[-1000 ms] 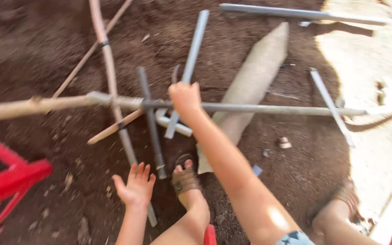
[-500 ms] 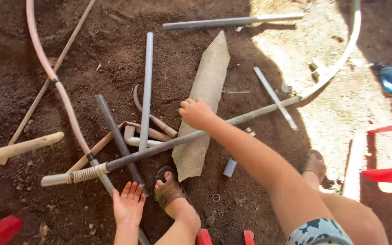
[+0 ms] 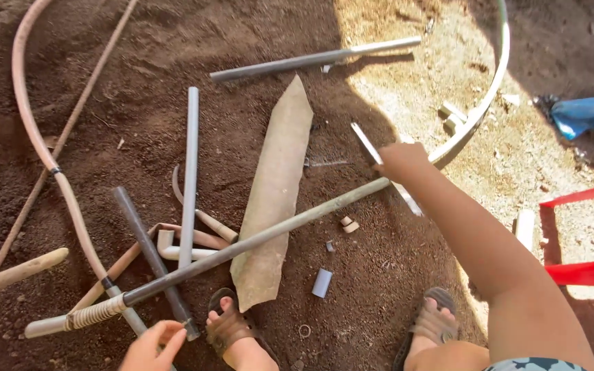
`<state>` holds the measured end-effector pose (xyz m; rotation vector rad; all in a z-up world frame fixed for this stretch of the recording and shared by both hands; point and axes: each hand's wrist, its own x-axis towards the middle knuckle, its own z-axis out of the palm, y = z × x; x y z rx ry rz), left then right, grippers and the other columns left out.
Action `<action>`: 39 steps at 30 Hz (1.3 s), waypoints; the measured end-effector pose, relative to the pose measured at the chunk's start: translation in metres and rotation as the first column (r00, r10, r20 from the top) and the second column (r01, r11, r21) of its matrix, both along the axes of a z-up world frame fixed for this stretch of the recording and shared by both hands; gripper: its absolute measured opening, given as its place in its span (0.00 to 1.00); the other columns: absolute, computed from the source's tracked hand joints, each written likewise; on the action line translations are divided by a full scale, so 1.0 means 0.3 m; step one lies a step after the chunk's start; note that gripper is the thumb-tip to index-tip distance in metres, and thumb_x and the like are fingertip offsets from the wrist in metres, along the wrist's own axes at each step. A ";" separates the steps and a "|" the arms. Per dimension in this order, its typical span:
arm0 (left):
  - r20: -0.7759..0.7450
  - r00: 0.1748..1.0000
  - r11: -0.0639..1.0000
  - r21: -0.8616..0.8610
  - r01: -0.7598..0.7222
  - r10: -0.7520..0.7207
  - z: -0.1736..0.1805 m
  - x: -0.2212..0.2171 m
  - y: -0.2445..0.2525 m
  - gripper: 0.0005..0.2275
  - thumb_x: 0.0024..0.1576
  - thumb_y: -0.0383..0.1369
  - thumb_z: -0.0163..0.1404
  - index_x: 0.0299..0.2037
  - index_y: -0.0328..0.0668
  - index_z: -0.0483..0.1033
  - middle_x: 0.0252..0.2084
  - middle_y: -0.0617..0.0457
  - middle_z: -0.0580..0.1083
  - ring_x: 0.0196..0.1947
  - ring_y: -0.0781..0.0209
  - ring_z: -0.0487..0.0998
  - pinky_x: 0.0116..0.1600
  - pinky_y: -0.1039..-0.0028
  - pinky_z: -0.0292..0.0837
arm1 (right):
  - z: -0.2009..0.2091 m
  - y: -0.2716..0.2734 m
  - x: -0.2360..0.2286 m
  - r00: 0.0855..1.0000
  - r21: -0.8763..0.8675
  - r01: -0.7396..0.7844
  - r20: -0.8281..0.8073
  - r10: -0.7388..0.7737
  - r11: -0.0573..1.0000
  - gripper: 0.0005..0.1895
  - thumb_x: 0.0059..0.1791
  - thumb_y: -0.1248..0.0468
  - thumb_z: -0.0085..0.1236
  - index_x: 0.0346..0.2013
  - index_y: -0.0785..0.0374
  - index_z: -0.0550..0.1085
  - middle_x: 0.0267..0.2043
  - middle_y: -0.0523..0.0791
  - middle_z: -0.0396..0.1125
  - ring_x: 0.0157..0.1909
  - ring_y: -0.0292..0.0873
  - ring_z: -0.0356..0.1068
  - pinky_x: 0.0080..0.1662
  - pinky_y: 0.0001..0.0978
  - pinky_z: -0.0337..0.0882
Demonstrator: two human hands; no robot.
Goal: A person sits on the ground and uses a bare hacksaw blade to saw a PVC pipe, then wraps a piece of flexible corrugated tubing around a pipe.
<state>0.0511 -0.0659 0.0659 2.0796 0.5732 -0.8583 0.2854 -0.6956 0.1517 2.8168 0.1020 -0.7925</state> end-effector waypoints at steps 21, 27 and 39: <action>-0.245 0.653 0.621 0.204 0.757 -0.717 -0.224 0.529 -0.264 0.19 0.48 0.52 0.67 0.44 0.55 0.85 0.39 0.61 0.87 0.39 0.62 0.86 0.50 0.75 0.81 | -0.429 -0.306 -0.299 0.958 -0.059 0.283 -0.031 -0.285 0.957 0.26 0.57 0.35 0.49 0.42 0.55 0.74 0.37 0.41 0.70 0.35 0.37 0.70 0.48 0.34 0.74; -0.322 0.689 0.648 0.241 0.723 -0.650 -0.041 0.595 -0.376 0.18 0.54 0.56 0.60 0.49 0.66 0.86 0.41 0.72 0.89 0.41 0.74 0.88 0.51 0.84 0.79 | -0.491 -0.433 -0.325 0.905 0.033 0.422 -0.073 -0.419 0.906 0.17 0.63 0.55 0.40 0.34 0.49 0.73 0.26 0.37 0.70 0.25 0.32 0.67 0.40 0.25 0.73; -0.025 0.625 0.414 0.729 0.545 -0.780 0.177 0.847 -0.430 0.13 0.56 0.56 0.53 0.42 0.66 0.80 0.35 0.67 0.83 0.38 0.60 0.84 0.46 0.68 0.77 | -0.391 -0.496 -0.418 0.604 0.528 0.732 -0.213 -0.768 0.430 0.16 0.63 0.58 0.40 0.50 0.60 0.77 0.47 0.46 0.82 0.40 0.44 0.84 0.37 0.36 0.78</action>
